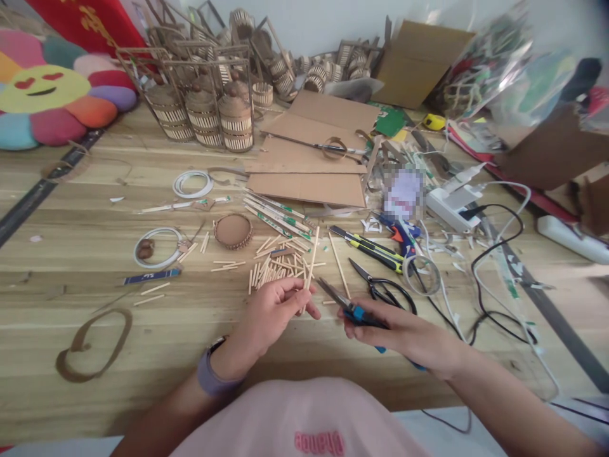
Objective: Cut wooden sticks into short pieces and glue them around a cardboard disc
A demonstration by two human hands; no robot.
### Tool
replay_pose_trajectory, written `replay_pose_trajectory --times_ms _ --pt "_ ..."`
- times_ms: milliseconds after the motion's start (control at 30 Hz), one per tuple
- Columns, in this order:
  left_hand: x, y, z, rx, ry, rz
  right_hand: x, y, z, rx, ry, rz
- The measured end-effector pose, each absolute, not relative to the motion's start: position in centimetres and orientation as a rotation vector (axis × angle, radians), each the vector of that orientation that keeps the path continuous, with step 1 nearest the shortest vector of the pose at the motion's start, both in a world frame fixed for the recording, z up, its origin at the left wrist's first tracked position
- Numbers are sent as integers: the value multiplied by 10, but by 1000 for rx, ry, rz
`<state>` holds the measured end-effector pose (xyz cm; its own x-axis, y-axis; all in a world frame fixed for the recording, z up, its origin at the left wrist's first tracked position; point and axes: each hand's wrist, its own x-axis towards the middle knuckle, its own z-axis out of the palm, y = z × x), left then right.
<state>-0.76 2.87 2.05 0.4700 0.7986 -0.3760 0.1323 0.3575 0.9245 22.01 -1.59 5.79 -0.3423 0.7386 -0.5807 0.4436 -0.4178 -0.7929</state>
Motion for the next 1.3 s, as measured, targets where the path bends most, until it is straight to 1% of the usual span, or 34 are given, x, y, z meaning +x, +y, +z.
replay_pose_trajectory --times_ms 100,200,467,867,967,1167,1300 --pt "-7 28 21 1169 976 491 216 -15 58 -1613 -1442 1970" --pt "-6 27 23 1206 946 435 208 -11 59 -1560 -1418 2020" --pt "-7 26 17 1223 847 400 199 -1 61 -1465 -1513 2032" --pt "-5 26 19 1187 826 383 194 2 61 -1484 -1598 1991" --pt "-5 26 18 1211 839 378 195 1 58 -1505 -1662 1938" --pt "-5 26 17 1260 873 363 196 -3 47 -1600 -1899 1624" --pt "-5 24 15 1281 891 363 194 -5 43 -1585 -1956 1529"
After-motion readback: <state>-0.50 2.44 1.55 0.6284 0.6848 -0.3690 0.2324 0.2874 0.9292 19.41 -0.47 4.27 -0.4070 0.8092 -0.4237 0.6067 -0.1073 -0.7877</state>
